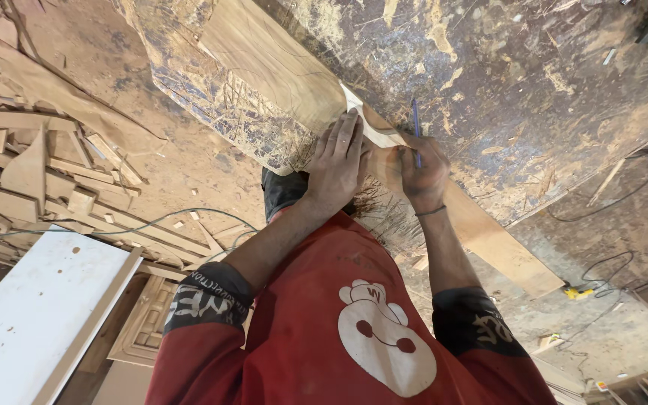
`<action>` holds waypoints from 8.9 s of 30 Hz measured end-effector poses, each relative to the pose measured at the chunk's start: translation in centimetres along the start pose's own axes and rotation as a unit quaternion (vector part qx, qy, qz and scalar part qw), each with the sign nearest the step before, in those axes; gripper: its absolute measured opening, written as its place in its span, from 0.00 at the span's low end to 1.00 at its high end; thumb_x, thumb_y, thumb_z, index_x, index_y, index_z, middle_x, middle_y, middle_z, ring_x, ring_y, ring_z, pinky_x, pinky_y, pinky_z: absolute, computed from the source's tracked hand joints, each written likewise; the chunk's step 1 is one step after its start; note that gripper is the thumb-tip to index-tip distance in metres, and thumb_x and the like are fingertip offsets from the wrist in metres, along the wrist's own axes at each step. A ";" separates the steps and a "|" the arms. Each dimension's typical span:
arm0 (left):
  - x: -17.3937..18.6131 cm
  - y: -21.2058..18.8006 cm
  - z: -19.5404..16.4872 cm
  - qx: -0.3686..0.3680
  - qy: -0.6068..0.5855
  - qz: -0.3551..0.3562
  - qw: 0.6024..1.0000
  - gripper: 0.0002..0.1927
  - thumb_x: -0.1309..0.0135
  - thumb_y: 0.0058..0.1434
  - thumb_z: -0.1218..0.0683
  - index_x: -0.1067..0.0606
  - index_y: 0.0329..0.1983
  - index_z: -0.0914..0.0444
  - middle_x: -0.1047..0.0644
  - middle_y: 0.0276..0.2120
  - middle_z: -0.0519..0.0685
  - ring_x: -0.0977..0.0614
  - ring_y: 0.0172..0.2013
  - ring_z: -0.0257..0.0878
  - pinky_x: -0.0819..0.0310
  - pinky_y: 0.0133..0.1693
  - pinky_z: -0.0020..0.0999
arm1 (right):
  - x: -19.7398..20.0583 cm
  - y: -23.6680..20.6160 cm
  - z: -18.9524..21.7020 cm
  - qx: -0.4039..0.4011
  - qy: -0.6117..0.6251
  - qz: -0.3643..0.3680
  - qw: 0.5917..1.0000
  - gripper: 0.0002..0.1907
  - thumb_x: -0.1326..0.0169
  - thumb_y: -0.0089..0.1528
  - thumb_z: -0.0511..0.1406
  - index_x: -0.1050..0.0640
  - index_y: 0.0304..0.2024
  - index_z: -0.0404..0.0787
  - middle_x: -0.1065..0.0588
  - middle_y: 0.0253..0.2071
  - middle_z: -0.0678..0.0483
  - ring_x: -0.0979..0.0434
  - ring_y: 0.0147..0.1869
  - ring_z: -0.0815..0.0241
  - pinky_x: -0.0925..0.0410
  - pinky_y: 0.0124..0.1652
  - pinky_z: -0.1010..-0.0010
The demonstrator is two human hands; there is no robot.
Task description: The person uses a curved wooden template and a pencil to trace a curved outline onto a long plank of wood. They repeatedly reposition the template along the plank and trace its edge to create a continuous curved line.
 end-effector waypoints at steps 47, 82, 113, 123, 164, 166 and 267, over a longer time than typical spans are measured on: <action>-6.8 -2.4 -5.6 0.168 0.157 -0.017 0.973 0.30 0.43 0.66 0.45 0.29 0.63 0.71 0.39 0.71 0.59 0.19 0.50 0.50 0.19 0.43 0.47 | 4.5 -4.3 -1.6 0.109 -0.018 -0.053 0.992 0.07 0.39 0.63 0.33 0.19 0.44 0.41 0.18 0.44 0.46 0.15 0.44 0.48 0.23 0.43 0.63; -6.4 2.0 -4.9 0.152 0.105 0.042 0.982 0.29 0.38 0.64 0.51 0.28 0.61 0.76 0.34 0.67 0.69 0.17 0.40 0.53 0.19 0.43 0.47 | -1.7 10.0 -0.4 0.085 0.223 0.152 0.959 0.11 0.41 0.69 0.34 0.21 0.52 0.37 0.19 0.50 0.45 0.16 0.51 0.55 0.23 0.52 0.67; -5.2 1.1 -5.1 0.146 0.097 0.029 0.984 0.31 0.36 0.61 0.52 0.28 0.62 0.76 0.36 0.68 0.67 0.17 0.49 0.54 0.19 0.48 0.47 | 3.1 6.6 -2.6 0.013 0.273 0.167 0.947 0.23 0.58 0.76 0.45 0.21 0.54 0.32 0.19 0.47 0.43 0.18 0.40 0.57 0.24 0.37 0.66; -5.0 0.8 -5.1 0.128 0.108 0.011 0.986 0.31 0.36 0.60 0.52 0.28 0.62 0.73 0.35 0.66 0.67 0.18 0.50 0.57 0.19 0.49 0.48 | 2.0 5.1 0.8 0.074 0.166 0.133 0.974 0.15 0.54 0.75 0.36 0.19 0.50 0.33 0.18 0.43 0.45 0.17 0.39 0.59 0.22 0.34 0.69; -5.4 0.0 -7.6 0.168 0.217 0.064 0.960 0.32 0.35 0.59 0.45 0.26 0.57 0.72 0.35 0.64 0.65 0.22 0.56 0.62 0.35 0.61 0.68 | 9.6 -0.8 -0.6 0.052 0.138 0.067 0.987 0.09 0.47 0.70 0.33 0.22 0.49 0.33 0.19 0.44 0.44 0.15 0.45 0.55 0.21 0.45 0.69; -5.1 -0.2 -8.2 0.172 0.218 0.096 0.956 0.33 0.35 0.60 0.46 0.26 0.58 0.75 0.34 0.64 0.67 0.22 0.54 0.62 0.37 0.63 0.69 | 8.8 -2.3 0.0 0.037 0.139 0.031 0.989 0.10 0.42 0.66 0.32 0.22 0.49 0.33 0.19 0.44 0.44 0.15 0.46 0.54 0.22 0.46 0.68; 1.1 4.3 -7.1 -0.673 0.362 0.402 0.505 0.20 0.33 0.50 0.55 0.18 0.47 0.44 0.26 0.60 0.44 0.26 0.60 0.42 0.35 0.64 0.43 | -3.1 -13.9 10.7 -0.283 0.145 -0.281 0.905 0.14 0.51 0.71 0.36 0.22 0.54 0.36 0.16 0.38 0.46 0.15 0.43 0.60 0.24 0.40 0.69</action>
Point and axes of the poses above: each hand's wrist, its own y-axis towards the middle knuckle, its own x-axis out of the back of the hand, z = x × y, the point moved 5 cm from there along y, towards the middle knuckle
